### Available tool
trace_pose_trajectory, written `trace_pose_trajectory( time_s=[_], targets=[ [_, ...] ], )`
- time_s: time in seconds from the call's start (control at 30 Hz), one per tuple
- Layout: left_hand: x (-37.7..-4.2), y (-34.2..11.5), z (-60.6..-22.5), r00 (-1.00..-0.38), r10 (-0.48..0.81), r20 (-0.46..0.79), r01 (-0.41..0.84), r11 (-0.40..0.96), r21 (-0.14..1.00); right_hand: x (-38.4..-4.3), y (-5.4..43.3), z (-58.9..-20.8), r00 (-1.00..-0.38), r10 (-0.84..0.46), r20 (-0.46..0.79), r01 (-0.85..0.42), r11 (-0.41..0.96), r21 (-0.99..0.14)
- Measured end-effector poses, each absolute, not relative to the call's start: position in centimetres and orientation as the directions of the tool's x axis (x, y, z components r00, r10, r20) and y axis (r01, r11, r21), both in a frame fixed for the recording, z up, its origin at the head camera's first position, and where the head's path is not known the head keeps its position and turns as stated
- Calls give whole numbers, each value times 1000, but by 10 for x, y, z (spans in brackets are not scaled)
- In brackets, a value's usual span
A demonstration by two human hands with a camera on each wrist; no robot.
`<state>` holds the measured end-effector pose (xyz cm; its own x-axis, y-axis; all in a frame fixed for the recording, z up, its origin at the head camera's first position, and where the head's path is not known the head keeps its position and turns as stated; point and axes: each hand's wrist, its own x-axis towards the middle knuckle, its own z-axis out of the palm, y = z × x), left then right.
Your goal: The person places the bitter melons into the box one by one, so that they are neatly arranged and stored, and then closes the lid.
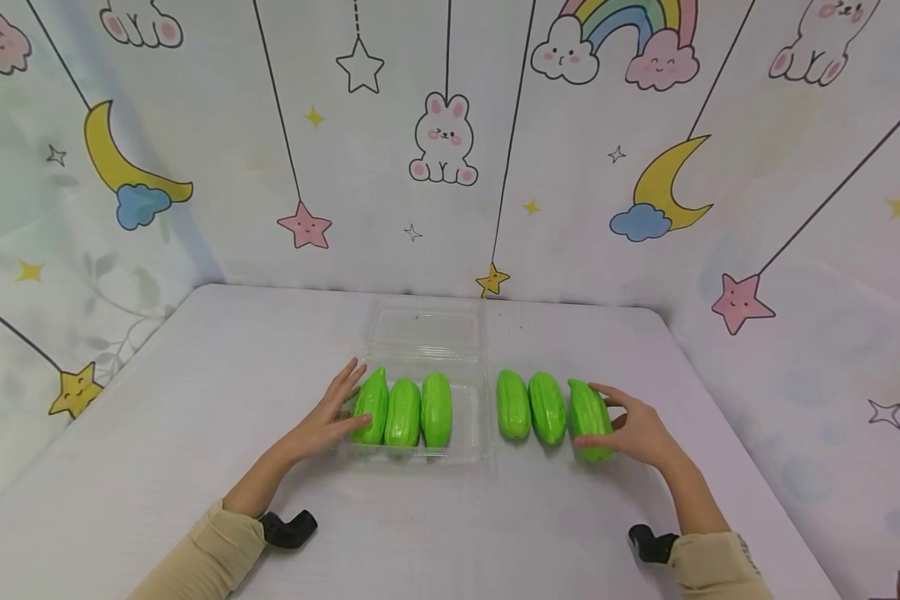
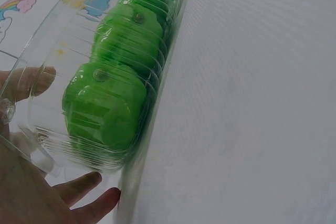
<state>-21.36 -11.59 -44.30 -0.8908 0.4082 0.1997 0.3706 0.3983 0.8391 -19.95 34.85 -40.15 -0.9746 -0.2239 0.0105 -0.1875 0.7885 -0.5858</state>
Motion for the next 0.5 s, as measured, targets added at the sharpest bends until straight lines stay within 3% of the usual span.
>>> trace_pose_trajectory(
  time_s=[0.23,0.5],
  targets=[
    [-197,-112,-412,-888,419,187,362,389,847,-201,345,-398,-978,-205,36,-186,783,-593],
    [-194,-111,-408,-886,429,177,359,392,847,-198,337,-388,-977,-204,65,-203,782,-590]
  ],
)
